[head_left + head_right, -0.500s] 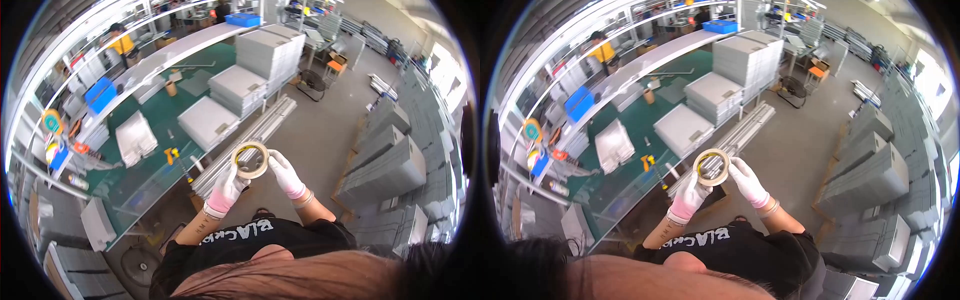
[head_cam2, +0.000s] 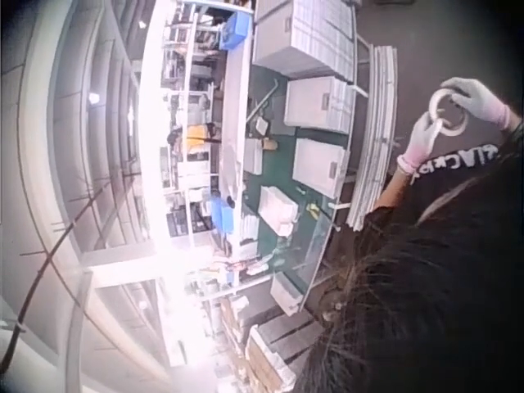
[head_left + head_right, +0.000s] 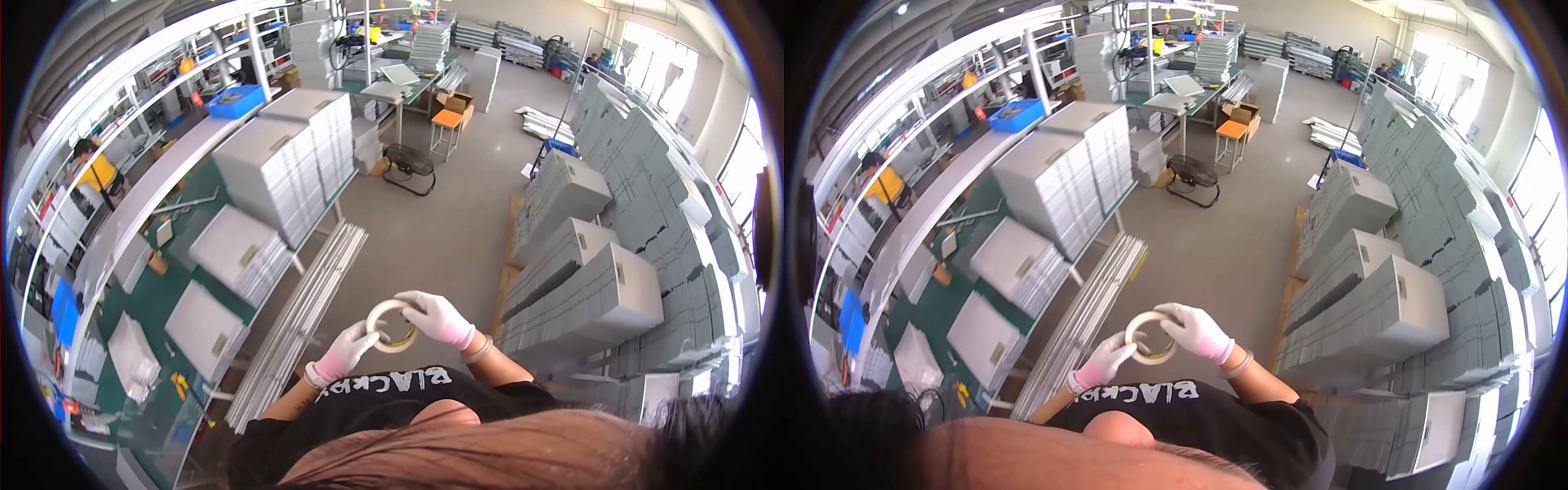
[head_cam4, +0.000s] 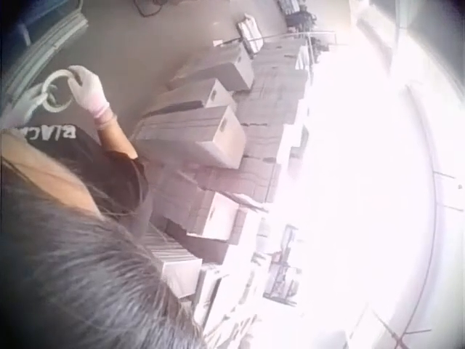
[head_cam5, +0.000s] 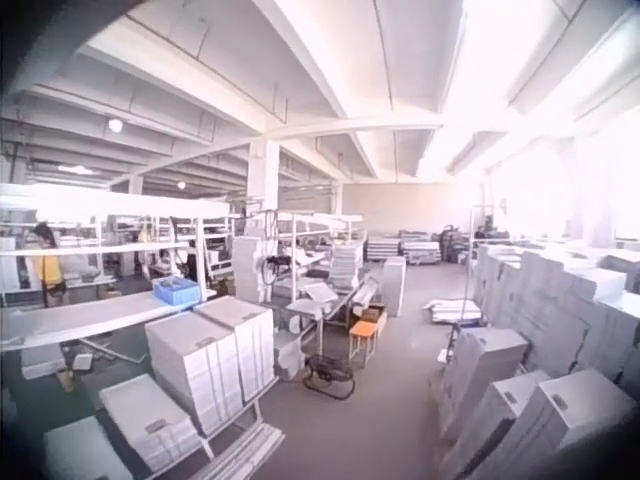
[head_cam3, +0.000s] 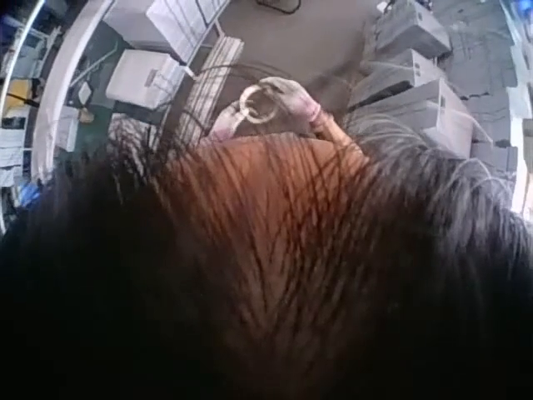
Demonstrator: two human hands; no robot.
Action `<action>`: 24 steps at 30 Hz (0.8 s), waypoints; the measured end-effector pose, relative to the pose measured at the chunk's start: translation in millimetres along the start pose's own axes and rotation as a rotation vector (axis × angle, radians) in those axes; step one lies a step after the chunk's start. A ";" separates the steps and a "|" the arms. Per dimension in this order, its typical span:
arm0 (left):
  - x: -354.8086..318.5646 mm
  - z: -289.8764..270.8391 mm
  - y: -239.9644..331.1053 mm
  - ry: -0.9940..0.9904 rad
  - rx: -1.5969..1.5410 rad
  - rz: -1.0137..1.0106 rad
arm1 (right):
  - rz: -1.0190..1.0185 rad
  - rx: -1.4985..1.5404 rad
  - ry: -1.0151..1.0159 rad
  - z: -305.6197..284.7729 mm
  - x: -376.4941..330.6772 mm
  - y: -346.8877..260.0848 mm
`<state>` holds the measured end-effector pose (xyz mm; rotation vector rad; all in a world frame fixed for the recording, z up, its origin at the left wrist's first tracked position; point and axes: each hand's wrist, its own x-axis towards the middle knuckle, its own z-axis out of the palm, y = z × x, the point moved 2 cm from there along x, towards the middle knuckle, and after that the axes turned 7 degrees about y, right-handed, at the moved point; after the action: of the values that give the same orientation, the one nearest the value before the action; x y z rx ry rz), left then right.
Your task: Assembling metal mesh filters using an electric screwdriver and hand tools.
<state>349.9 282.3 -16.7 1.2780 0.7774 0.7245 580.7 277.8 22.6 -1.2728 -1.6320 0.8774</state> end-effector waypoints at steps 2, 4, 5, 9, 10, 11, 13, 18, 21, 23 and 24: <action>47.1 -5.1 4.0 -0.041 -0.008 -0.026 | -0.048 -0.086 -0.058 -28.2 37.8 17.4; 96.7 -14.0 19.7 -0.041 0.114 -0.045 | -0.030 -0.052 -0.124 -52.6 80.1 40.5; 126.1 -26.6 17.0 -0.069 0.279 0.072 | -0.043 -0.042 -0.118 -68.4 101.5 55.5; 241.6 -95.1 63.7 -0.043 0.639 0.081 | -0.013 -0.074 -0.001 -154.7 190.9 117.8; 275.3 -115.2 72.6 0.030 0.732 0.077 | 0.051 -0.029 0.091 -182.3 211.6 135.5; 313.4 -133.8 70.6 0.106 0.666 0.071 | 0.065 -0.079 0.186 -209.4 227.3 160.9; 404.2 -160.0 64.7 0.242 0.506 0.146 | 0.129 -0.097 0.365 -261.7 259.8 217.7; 675.6 -77.0 69.9 0.000 0.544 0.262 | 0.323 -0.165 0.754 -385.9 293.6 328.9; 823.4 14.3 89.6 -0.481 0.435 0.208 | 0.434 -0.216 0.930 -458.3 301.2 346.0; 916.0 60.9 105.0 -0.687 0.468 0.257 | 0.461 -0.282 1.046 -513.9 297.3 372.7; 957.8 78.5 112.2 -0.764 0.470 0.270 | 0.483 -0.298 1.116 -538.5 294.6 381.4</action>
<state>941.1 1047.9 7.4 1.9409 0.1395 0.2068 1187.0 663.0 -56.7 -1.9149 -0.5670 0.0596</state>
